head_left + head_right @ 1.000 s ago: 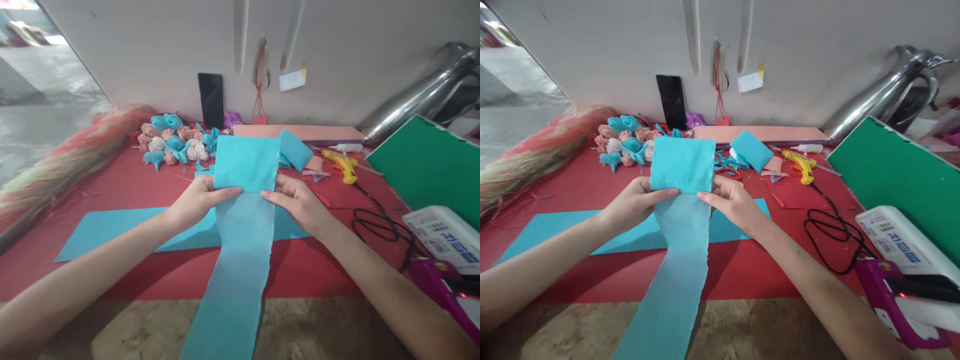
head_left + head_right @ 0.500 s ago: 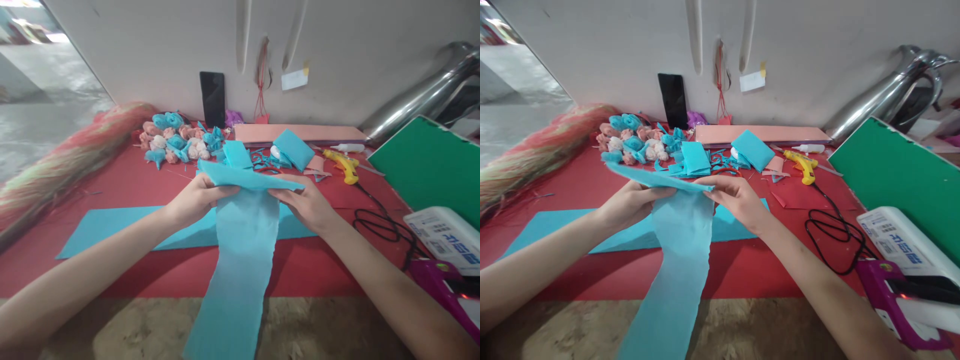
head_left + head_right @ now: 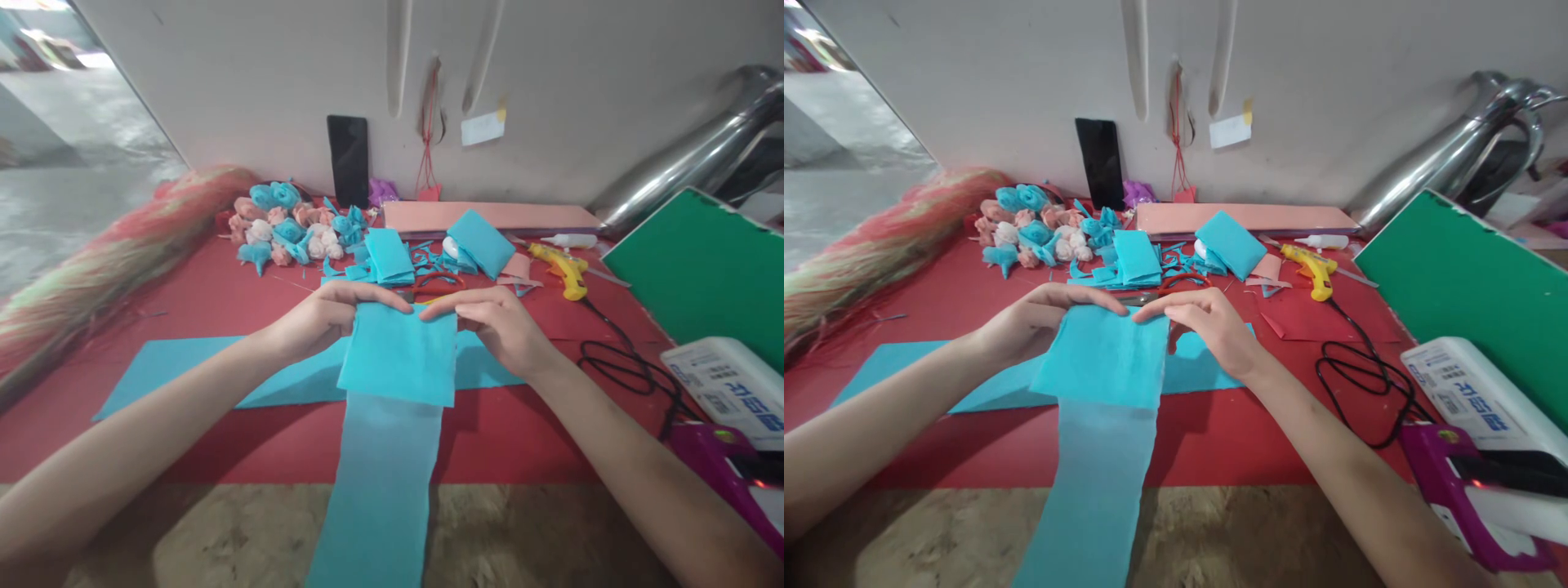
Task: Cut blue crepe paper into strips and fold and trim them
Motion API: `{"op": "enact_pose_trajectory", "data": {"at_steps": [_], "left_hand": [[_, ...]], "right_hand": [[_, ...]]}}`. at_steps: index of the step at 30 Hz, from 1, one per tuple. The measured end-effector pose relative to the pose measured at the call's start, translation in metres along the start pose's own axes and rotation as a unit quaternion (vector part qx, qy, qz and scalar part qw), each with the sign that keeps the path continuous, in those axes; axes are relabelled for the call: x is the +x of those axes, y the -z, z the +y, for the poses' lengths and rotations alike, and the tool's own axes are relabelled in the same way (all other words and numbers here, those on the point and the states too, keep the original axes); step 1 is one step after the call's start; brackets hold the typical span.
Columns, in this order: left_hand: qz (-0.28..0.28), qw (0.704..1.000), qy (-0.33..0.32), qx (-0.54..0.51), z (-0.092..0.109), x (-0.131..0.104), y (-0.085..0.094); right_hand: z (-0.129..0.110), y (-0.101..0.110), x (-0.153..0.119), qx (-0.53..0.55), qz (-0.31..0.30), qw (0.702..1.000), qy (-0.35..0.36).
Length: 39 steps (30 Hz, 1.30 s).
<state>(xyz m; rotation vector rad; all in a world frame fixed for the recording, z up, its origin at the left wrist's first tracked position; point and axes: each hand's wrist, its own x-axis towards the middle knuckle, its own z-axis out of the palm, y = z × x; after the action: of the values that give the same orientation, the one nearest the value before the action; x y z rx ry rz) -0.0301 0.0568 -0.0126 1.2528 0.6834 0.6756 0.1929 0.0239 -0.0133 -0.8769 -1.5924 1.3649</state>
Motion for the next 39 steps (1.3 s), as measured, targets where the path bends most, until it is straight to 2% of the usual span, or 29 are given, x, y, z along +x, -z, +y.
{"op": "enact_pose_trajectory", "data": {"at_steps": [3,5,9,13,16,19,22,26,29,32,37,39], "left_hand": [[-0.005,0.999,-0.018,0.038,0.000,0.001,0.006],[-0.001,0.998,-0.025,0.061,0.003,0.001,0.009],[0.019,0.993,-0.069,0.090,0.008,-0.001,0.012],[0.077,0.991,-0.106,0.036,0.006,0.001,0.008],[0.099,0.993,-0.067,0.007,0.002,0.003,0.001],[0.050,0.991,0.000,0.122,-0.001,0.002,-0.007],[0.026,0.968,0.037,0.245,0.000,-0.002,-0.012],[0.063,0.952,0.020,0.298,0.000,-0.005,-0.014],[0.078,0.947,0.004,0.311,-0.001,-0.004,-0.013],[0.065,0.951,0.004,0.302,-0.002,-0.004,-0.015],[0.046,0.954,0.010,0.296,-0.002,-0.007,-0.019],[0.039,0.953,0.009,0.300,-0.001,-0.009,-0.019]], "right_hand": [[0.005,0.001,0.001,-0.043,0.058,0.997,0.001],[0.010,0.003,0.002,-0.042,0.077,0.996,0.008],[0.017,0.007,0.002,-0.037,0.049,0.998,0.028],[0.015,0.006,0.001,-0.047,0.023,0.998,0.043],[0.010,0.004,0.000,-0.067,0.016,0.997,0.047],[0.008,0.002,0.000,-0.099,0.015,0.994,0.051],[0.008,0.004,-0.001,-0.139,0.021,0.989,0.051],[0.006,0.012,-0.001,-0.153,-0.007,0.987,0.057],[0.002,0.016,0.001,-0.154,0.042,0.985,0.067],[-0.001,0.010,0.003,-0.189,0.080,0.976,0.070],[-0.001,-0.011,0.001,-0.262,-0.024,0.963,0.057],[-0.002,-0.014,-0.001,-0.268,-0.039,0.961,0.059]]}}
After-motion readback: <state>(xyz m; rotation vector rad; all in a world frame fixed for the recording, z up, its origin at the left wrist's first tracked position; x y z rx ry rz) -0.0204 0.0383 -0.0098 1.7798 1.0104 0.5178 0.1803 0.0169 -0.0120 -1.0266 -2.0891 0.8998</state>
